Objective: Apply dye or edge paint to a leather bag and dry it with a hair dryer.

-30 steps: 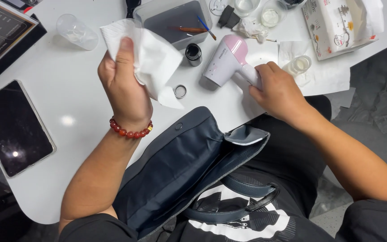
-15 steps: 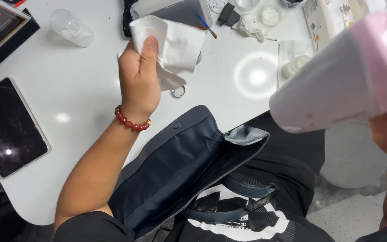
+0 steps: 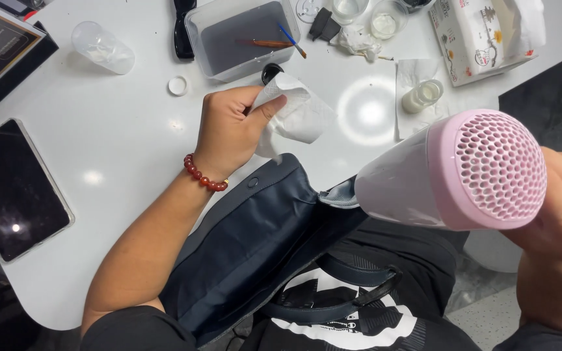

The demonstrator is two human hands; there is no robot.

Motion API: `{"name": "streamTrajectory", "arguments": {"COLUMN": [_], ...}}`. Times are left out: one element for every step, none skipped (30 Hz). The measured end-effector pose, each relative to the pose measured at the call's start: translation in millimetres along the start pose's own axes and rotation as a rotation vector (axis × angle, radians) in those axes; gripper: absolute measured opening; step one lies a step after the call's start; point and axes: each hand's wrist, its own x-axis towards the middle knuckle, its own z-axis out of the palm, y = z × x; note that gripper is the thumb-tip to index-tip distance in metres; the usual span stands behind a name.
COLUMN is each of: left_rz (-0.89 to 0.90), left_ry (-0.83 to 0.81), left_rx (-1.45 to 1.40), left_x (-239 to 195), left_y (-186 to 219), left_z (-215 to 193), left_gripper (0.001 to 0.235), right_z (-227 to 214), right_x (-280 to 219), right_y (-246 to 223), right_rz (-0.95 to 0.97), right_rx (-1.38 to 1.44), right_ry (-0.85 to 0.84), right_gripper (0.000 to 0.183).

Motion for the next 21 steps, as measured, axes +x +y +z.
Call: {"name": "streamTrajectory", "arguments": {"left_rz": [0.004,-0.067,-0.138,-0.139,-0.114,-0.088,-0.089,-0.069,-0.048,-0.046,-0.013,0.021,0.023,0.036,0.050,0.053,-0.012,-0.080,-0.080,-0.074,-0.067], "left_ry": [0.000,-0.006,-0.014,-0.015,0.003,0.021,0.021,0.060,0.099,0.101,0.123,0.143,0.143,0.157,0.170,0.171,0.156,0.142,0.145,0.107,0.069], "left_rx": [0.001,0.054,0.107,0.106,0.088,0.072,0.072,0.083,0.093,0.093,0.098,0.105,0.107,0.091,0.075,0.075,0.040,0.007,0.007,-0.065,-0.138], "left_x": [-1,-2,-2,-2,-2,-2,-2,-2,-1,-1,0,1,2,2,1,2,2,1,4,5,6], "left_y": [1,2,3,6,9,13,9,6,2,1,1,0,-2,-5,-8,-9,-11,-13,-13,-13,-13], "left_z": [-1,-2,-3,-2,-1,-1,0,1,1,1,1,1,-1,-1,-2,-2,-3,-4,-6,-7,-7], "left_gripper": [0.020,0.024,0.033,0.033,0.027,0.022,0.022,0.026,0.029,0.029,0.028,0.030,0.030,0.033,0.035,0.035,0.037,0.038,0.038,0.039,0.040], "right_z": [-2,-3,-5,-6,-8,-9,-7,-5,-3,-6,-8,-10,-6,-4,-1,-2,-3,-3,-1,0,2], "right_x": [0,0,0,2,3,4,0,-4,-8,-6,-4,-2,-4,-6,-8,-3,2,8,17,25,33], "right_y": [0,1,2,4,6,8,9,9,10,11,11,12,10,6,3,2,0,-2,-3,-6,-8], "right_rz": [-0.002,0.021,0.043,0.044,-0.103,-0.251,-0.251,-0.171,-0.092,-0.094,-0.156,-0.217,-0.218,-0.137,-0.056,-0.058,-0.033,-0.009,-0.011,-0.067,-0.123], "right_rx": [-0.002,-0.048,-0.094,-0.094,-0.037,0.021,0.022,-0.028,-0.077,-0.077,-0.045,-0.014,-0.015,-0.057,-0.100,-0.102,-0.109,-0.113,-0.111,-0.049,0.013], "right_ry": [0.003,0.001,-0.001,-0.002,-0.066,-0.127,-0.126,-0.023,0.081,0.081,0.000,-0.080,-0.077,-0.010,0.057,0.059,0.029,-0.001,0.000,-0.037,-0.072], "right_gripper": [0.055,0.052,0.050,0.050,0.043,0.037,0.037,0.036,0.035,0.035,0.035,0.035,0.035,0.037,0.039,0.039,0.038,0.037,0.037,0.038,0.039]}}
